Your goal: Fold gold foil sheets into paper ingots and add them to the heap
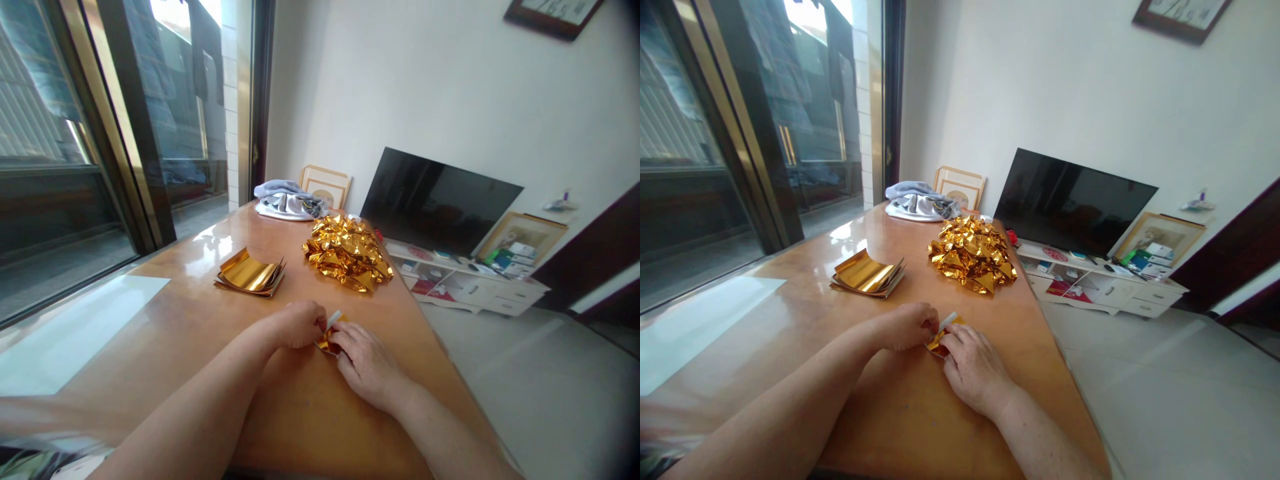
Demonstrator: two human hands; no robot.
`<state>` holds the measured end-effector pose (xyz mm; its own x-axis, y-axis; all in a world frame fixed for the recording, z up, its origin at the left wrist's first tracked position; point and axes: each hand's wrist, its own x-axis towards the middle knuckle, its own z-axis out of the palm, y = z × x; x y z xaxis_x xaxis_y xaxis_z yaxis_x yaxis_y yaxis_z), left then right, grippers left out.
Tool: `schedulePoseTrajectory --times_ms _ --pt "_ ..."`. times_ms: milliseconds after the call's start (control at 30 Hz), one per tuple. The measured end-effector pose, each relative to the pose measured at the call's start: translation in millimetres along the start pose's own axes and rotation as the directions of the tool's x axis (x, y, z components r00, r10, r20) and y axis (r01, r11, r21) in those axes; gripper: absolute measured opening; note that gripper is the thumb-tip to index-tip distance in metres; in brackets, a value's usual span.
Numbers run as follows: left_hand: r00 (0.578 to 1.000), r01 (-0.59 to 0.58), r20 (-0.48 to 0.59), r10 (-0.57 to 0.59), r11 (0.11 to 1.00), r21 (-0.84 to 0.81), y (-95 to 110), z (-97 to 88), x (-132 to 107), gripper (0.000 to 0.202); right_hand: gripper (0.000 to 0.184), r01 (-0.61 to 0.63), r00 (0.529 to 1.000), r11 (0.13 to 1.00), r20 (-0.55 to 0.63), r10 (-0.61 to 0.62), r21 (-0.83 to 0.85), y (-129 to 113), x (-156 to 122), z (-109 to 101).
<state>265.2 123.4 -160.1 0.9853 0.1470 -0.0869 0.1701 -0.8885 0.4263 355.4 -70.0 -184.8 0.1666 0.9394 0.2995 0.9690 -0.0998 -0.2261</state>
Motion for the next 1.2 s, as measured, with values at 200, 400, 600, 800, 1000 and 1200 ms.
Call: schedulePoseTrajectory --times_ms 200,400,600,800,1000,1200 --pt "1.0 0.014 -0.014 -0.013 0.999 0.034 1.2 -1.2 -2.1 0.022 0.03 0.003 1.0 0.999 0.014 -0.004 0.035 -3.8 2.7 -7.3" --pt "1.0 0.0 0.019 -0.001 0.999 0.047 4.2 -6.7 -6.4 0.022 0.031 -0.014 1.0 0.999 0.015 0.013 0.048 -6.3 3.1 -9.0" --pt "0.992 -0.034 0.121 0.039 0.999 -0.038 0.7 -8.9 -6.7 0.026 0.027 -0.066 0.998 0.996 0.02 0.065 0.061 -3.5 0.6 -8.3" --pt "0.995 -0.02 0.097 0.019 1.0 0.006 2.1 -8.9 -5.9 0.022 0.014 -0.013 1.0 0.998 0.001 0.013 -0.063 -7.4 1.0 -13.8" --pt "0.994 0.023 0.104 -0.025 1.0 0.018 2.1 -9.2 -5.5 0.023 0.012 -0.044 0.997 0.999 0.069 0.045 -0.014 -9.5 8.9 -21.8" --pt "0.995 0.022 0.092 -0.024 1.0 0.016 1.8 -9.5 -5.6 0.021 0.014 -0.132 0.986 0.986 0.118 0.12 0.104 5.7 16.7 -17.4"
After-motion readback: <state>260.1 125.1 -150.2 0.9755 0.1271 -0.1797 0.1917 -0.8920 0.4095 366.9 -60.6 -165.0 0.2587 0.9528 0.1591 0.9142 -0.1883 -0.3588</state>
